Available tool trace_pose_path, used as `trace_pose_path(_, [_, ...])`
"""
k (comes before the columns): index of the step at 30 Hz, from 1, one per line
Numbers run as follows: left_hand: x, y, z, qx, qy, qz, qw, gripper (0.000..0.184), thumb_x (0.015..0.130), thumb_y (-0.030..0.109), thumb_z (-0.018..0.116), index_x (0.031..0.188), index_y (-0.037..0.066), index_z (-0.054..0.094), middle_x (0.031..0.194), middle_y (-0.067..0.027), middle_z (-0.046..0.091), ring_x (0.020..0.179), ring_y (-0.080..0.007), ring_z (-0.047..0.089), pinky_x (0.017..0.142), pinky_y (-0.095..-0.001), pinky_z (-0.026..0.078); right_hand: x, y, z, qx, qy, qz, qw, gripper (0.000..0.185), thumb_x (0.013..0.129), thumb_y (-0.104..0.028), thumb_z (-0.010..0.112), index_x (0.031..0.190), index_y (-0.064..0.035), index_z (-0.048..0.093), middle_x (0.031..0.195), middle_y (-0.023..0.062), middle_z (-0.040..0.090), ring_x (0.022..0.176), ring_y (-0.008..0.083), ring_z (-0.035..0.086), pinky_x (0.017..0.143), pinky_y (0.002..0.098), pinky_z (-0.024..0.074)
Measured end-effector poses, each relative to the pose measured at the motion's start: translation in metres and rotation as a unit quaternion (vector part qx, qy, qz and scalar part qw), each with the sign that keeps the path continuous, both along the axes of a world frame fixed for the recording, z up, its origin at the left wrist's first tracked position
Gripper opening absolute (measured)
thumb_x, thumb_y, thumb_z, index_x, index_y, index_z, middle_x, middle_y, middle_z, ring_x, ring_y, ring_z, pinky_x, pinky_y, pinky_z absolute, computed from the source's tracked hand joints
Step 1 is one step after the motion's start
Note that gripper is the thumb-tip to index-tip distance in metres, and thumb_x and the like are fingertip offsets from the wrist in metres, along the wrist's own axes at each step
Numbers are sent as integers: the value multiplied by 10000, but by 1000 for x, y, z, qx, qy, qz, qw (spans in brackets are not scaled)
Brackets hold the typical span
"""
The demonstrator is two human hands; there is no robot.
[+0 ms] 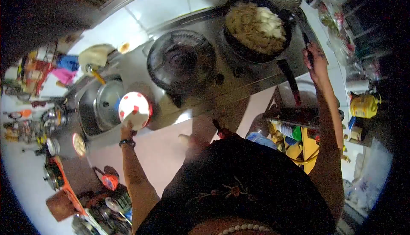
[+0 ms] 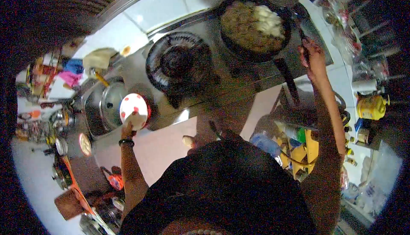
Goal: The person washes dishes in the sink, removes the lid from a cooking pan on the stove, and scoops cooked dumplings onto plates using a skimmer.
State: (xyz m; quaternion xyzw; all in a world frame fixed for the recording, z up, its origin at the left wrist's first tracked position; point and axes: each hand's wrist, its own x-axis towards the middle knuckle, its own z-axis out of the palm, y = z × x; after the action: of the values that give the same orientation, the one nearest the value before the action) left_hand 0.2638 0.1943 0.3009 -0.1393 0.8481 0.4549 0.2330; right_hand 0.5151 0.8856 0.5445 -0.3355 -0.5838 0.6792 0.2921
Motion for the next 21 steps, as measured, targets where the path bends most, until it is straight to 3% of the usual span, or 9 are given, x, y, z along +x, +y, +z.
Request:
trace_pose_path(3, [-21, -47, -34, -10, 11, -86, 996, 446, 770, 355, 594, 1030, 4, 501, 691, -117, 596, 509, -240, 559, 436, -330, 448, 10, 27, -18, 55, -64, 12, 996, 214, 868, -143, 486, 1038, -24, 535, 661, 29, 532, 474, 71, 432, 397, 176, 298])
trace_pose_path(4, [-23, -44, -23, 32, -94, 19, 995, 543, 711, 369, 651, 1107, 41, 476, 699, -121, 625, 577, -282, 590, 495, -376, 486, 9, 31, -27, 94, -95, -9, 991, 233, 867, -147, 490, 1056, -19, 535, 673, 30, 540, 489, 64, 440, 412, 167, 304])
trace_pose_path(7, [-17, -62, -36, -19, 111, -140, 984, 530, 728, 388, 624, 1102, 41, 485, 760, -102, 631, 699, -255, 598, 619, -392, 478, 22, 65, -54, 287, -158, 78, 942, 304, 862, -150, 492, 1125, -1, 512, 759, 74, 604, 540, 141, 529, 478, 238, 401])
trace_pose_path(10, [-21, -63, -32, -111, 239, -194, 945, 389, 779, 327, 559, 1000, 13, 496, 724, -112, 608, 627, -249, 581, 548, -381, 457, 18, 72, -62, 625, -191, 33, 756, 373, 856, -128, 480, 1207, -5, 453, 901, 130, 632, 673, 277, 600, 595, 363, 459])
trace_pose_path(11, [-23, -60, -28, -144, 275, -203, 929, 340, 799, 300, 534, 957, 2, 500, 704, -118, 598, 587, -248, 574, 508, -375, 449, 17, 64, -52, 587, -258, 32, 767, 426, 839, -101, 466, 1254, -28, 403, 1008, 174, 600, 844, 367, 583, 700, 437, 455])
trace_pose_path(15, [-20, -46, 4, -278, 374, -197, 863, 259, 856, 223, 463, 828, -29, 519, 648, -148, 573, 488, -264, 556, 413, -368, 429, 9, 68, -48, 550, -458, 74, 694, 478, 829, -118, 469, 1289, -50, 359, 974, 197, 590, 877, 366, 560, 691, 445, 454])
trace_pose_path(17, [-2, 1, 44, -346, 371, -143, 850, 260, 849, 229, 473, 823, -23, 535, 654, -174, 582, 528, -299, 568, 464, -388, 440, 11, 98, -88, 569, -485, 88, 659, 501, 822, -139, 479, 1299, -60, 346, 921, 203, 594, 849, 372, 559, 677, 448, 452])
trace_pose_path(18, [9, 25, 67, -379, 367, -116, 841, 261, 846, 232, 477, 821, -19, 543, 657, -187, 586, 549, -317, 574, 489, -398, 445, 17, 108, -107, 621, -436, 93, 644, 475, 830, -145, 477, 1284, -58, 365, 884, 192, 593, 808, 366, 561, 663, 441, 451])
trace_pose_path(21, [37, 81, 123, -394, 390, -117, 824, 240, 814, 192, 521, 981, 20, 524, 676, -184, 596, 601, -339, 587, 509, -406, 459, 18, 122, -138, 681, -349, 120, 632, 400, 852, -166, 477, 1233, -55, 421, 776, 148, 584, 678, 317, 557, 602, 405, 443])
